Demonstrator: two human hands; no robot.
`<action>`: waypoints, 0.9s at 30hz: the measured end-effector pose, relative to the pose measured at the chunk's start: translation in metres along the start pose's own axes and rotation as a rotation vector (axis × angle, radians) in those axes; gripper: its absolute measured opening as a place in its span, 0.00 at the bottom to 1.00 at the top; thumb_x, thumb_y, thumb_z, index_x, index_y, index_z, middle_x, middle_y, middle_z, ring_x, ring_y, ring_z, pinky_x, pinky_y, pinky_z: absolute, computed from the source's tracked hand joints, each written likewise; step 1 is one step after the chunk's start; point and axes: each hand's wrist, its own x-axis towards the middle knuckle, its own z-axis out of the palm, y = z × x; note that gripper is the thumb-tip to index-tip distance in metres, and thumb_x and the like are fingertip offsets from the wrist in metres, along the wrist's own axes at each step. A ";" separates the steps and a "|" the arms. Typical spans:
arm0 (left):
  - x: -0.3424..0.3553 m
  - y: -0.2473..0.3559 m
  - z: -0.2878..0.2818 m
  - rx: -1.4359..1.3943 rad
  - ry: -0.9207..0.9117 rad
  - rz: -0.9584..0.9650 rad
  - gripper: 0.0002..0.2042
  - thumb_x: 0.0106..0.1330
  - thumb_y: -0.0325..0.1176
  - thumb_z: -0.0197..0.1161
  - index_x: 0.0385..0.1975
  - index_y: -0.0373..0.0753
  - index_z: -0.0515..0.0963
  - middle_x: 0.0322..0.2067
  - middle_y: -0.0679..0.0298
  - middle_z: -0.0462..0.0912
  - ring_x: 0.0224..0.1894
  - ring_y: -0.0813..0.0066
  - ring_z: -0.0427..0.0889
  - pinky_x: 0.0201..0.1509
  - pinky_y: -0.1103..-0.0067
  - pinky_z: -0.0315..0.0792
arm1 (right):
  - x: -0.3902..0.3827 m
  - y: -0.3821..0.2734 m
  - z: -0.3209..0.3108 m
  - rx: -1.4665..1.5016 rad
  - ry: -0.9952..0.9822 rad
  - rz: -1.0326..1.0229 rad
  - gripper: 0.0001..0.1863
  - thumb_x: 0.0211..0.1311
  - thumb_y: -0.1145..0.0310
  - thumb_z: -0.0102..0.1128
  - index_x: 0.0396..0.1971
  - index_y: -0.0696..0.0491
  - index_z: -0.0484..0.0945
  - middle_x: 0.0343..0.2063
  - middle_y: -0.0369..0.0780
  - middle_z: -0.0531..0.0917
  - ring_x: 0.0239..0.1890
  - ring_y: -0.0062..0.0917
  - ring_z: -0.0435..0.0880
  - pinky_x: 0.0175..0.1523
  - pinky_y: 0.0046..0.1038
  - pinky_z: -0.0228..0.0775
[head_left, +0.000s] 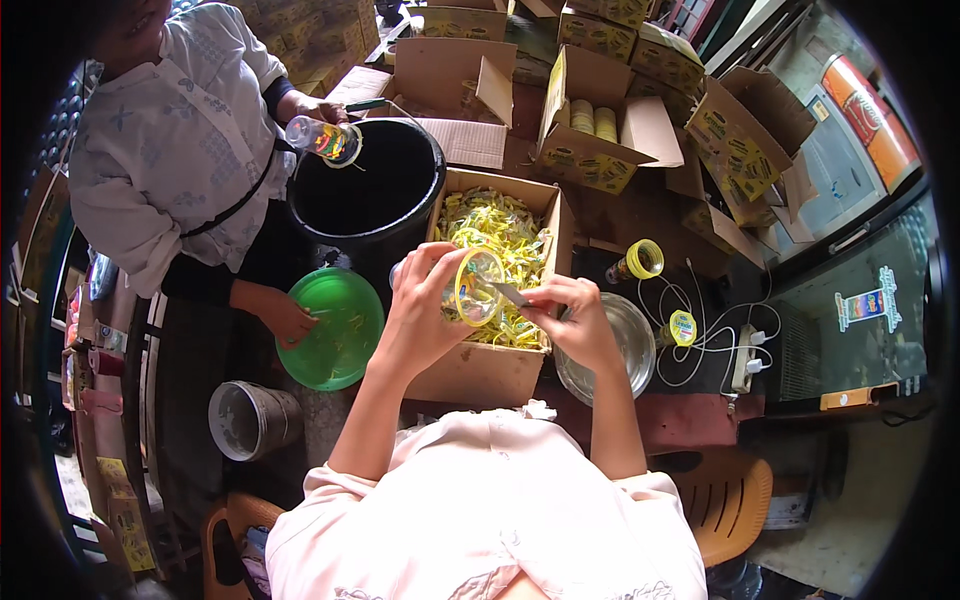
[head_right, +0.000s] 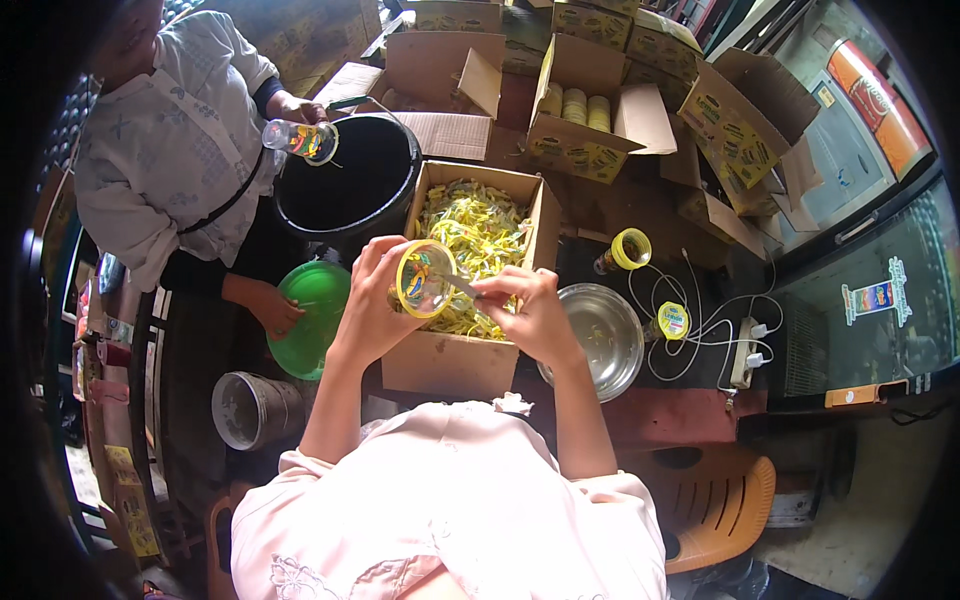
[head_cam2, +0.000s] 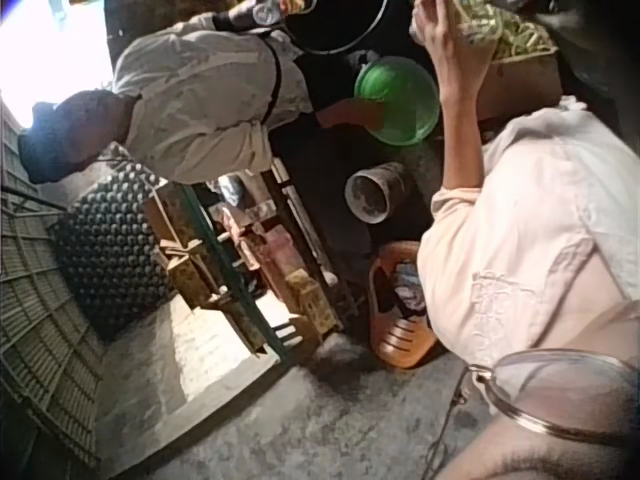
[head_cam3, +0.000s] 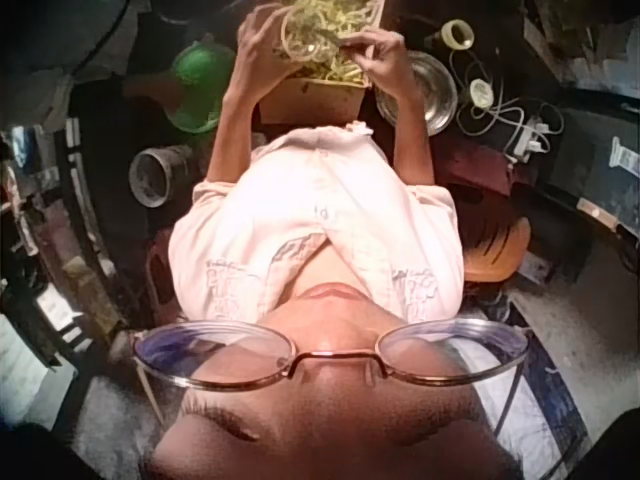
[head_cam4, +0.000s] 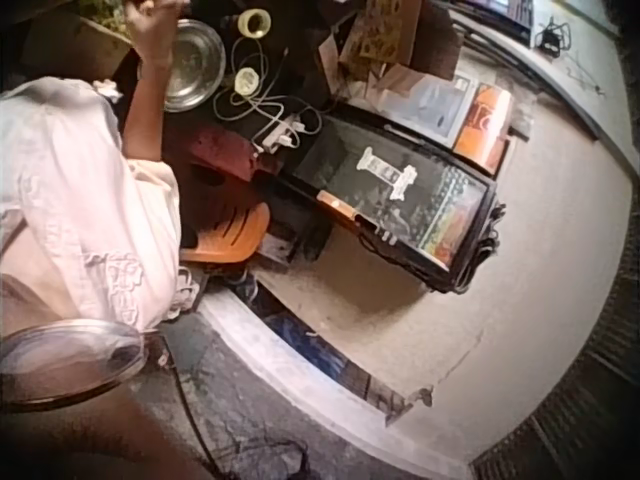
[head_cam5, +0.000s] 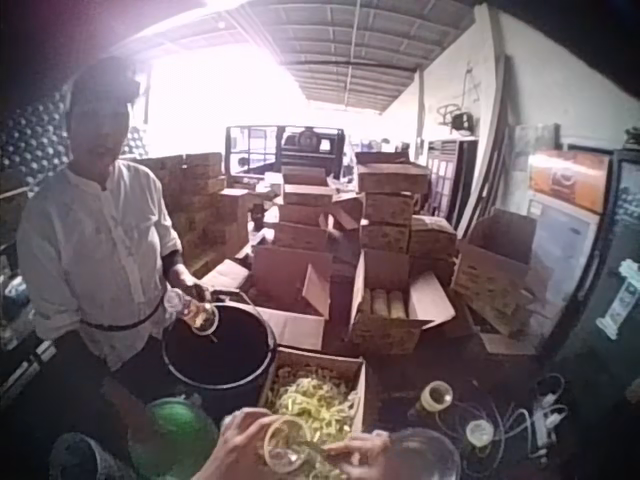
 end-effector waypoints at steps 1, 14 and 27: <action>0.000 -0.002 0.003 -0.005 -0.004 -0.014 0.26 0.38 0.28 0.66 0.43 0.41 0.69 0.41 0.60 0.67 0.46 0.62 0.66 0.53 0.70 0.59 | -0.001 0.013 0.006 0.155 0.010 0.067 0.07 0.42 0.78 0.61 0.26 0.56 0.80 0.19 0.37 0.79 0.21 0.17 0.76 0.30 0.20 0.63; -0.024 -0.020 0.015 0.029 -0.024 -0.084 0.27 0.37 0.29 0.67 0.43 0.42 0.69 0.40 0.62 0.68 0.45 0.63 0.67 0.52 0.70 0.58 | -0.017 0.048 0.032 0.212 0.199 0.160 0.12 0.42 0.80 0.61 0.31 0.58 0.78 0.21 0.37 0.79 0.24 0.15 0.76 0.29 0.16 0.67; -0.030 -0.022 0.010 0.154 0.045 -0.063 0.27 0.36 0.29 0.65 0.43 0.43 0.70 0.40 0.63 0.67 0.45 0.65 0.66 0.55 0.69 0.54 | -0.027 0.033 0.044 -0.165 0.172 -0.034 0.17 0.39 0.79 0.60 0.34 0.48 0.78 0.16 0.34 0.79 0.19 0.17 0.78 0.32 0.20 0.63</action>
